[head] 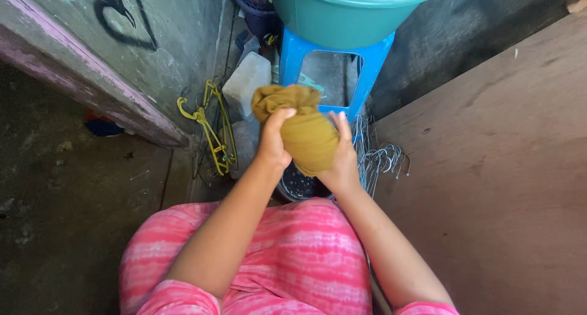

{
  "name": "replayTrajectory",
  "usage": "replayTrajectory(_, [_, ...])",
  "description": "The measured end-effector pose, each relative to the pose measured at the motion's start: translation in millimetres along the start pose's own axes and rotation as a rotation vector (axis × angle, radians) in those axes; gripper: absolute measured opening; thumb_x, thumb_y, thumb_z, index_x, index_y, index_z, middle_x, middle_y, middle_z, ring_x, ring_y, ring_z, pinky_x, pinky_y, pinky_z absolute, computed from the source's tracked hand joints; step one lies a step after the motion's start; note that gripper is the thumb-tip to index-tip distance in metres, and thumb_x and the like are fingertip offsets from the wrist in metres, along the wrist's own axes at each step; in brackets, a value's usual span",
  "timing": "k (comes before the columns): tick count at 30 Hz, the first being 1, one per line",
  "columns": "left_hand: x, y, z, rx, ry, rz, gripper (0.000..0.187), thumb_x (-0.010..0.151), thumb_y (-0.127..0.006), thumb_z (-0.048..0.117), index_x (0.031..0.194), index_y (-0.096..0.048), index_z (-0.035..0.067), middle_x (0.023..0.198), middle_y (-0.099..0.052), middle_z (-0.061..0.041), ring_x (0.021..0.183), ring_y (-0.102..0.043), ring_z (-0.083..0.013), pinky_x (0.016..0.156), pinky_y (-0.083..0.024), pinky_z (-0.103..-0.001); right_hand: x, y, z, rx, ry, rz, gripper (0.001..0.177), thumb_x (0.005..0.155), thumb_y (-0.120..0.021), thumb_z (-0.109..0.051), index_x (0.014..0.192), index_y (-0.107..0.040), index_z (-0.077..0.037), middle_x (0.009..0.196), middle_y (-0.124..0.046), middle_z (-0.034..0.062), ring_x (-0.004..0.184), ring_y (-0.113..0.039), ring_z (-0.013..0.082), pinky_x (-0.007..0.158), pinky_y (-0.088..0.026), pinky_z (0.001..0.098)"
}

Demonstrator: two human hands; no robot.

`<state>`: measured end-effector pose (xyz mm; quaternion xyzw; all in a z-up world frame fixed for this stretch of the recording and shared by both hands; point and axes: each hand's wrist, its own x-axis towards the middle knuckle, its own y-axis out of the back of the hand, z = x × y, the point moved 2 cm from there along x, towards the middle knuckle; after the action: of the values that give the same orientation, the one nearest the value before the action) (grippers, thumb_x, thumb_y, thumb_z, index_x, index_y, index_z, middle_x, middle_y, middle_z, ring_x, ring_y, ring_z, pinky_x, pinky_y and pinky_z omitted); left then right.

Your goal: The recorder picks up hangers and proceeds to hang wet clothes out to dry.

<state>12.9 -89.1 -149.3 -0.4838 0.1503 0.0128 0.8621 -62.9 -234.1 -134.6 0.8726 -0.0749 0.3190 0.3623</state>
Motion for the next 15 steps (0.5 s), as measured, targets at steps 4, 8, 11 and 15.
replayTrajectory(4, [16.0,-11.8,6.1,0.224,0.056,-0.428,0.046,0.083,-0.067,0.011,0.129,-0.065,0.008,0.123,-0.071,-0.008,0.113,-0.068,-0.0221,0.103,-0.052,-0.038,7.7,-2.0,12.9,0.309,-0.314,-0.137,0.112,0.072,-0.094,-0.024,0.154,-0.020,-0.004,0.133,-0.067,0.0173,0.119,-0.069,0.0270,0.102,-0.054,0.0360])
replayTrajectory(8, [66.2,27.6,-18.8,0.319,0.296,-0.465,0.036,0.091,-0.070,0.009,0.126,-0.066,0.000,0.121,-0.071,-0.013,0.110,-0.069,-0.0244,0.102,-0.053,-0.041,-0.5,-5.0,48.8,0.539,-0.380,-0.411,0.082,0.071,-0.095,-0.020,0.141,-0.057,-0.003,0.129,-0.075,0.0144,0.116,-0.072,0.0225,0.104,-0.056,0.0358])
replayTrajectory(11, [84.5,27.2,-31.8,0.333,0.387,-0.487,0.035,0.093,-0.067,0.007,0.127,-0.065,-0.002,0.118,-0.070,-0.015,0.106,-0.068,-0.0269,0.100,-0.051,-0.045,-0.7,-5.3,45.4,0.781,-0.556,-0.534,0.089,0.065,-0.094,-0.018,0.144,-0.054,-0.005,0.135,-0.068,0.0104,0.123,-0.065,0.0210,0.108,-0.051,0.0377])
replayTrajectory(15, [51.2,-24.5,-26.2,0.108,0.365,-0.776,0.033,0.087,-0.065,0.010,0.118,-0.058,0.003,0.108,-0.068,-0.017,0.106,-0.067,-0.0326,0.104,-0.053,-0.051,-8.8,-7.1,62.4,1.024,-0.619,-0.521,0.109,0.058,-0.093,-0.014,0.153,-0.040,-0.006,0.144,-0.057,0.0089,0.133,-0.055,0.0227,0.113,-0.044,0.0414])
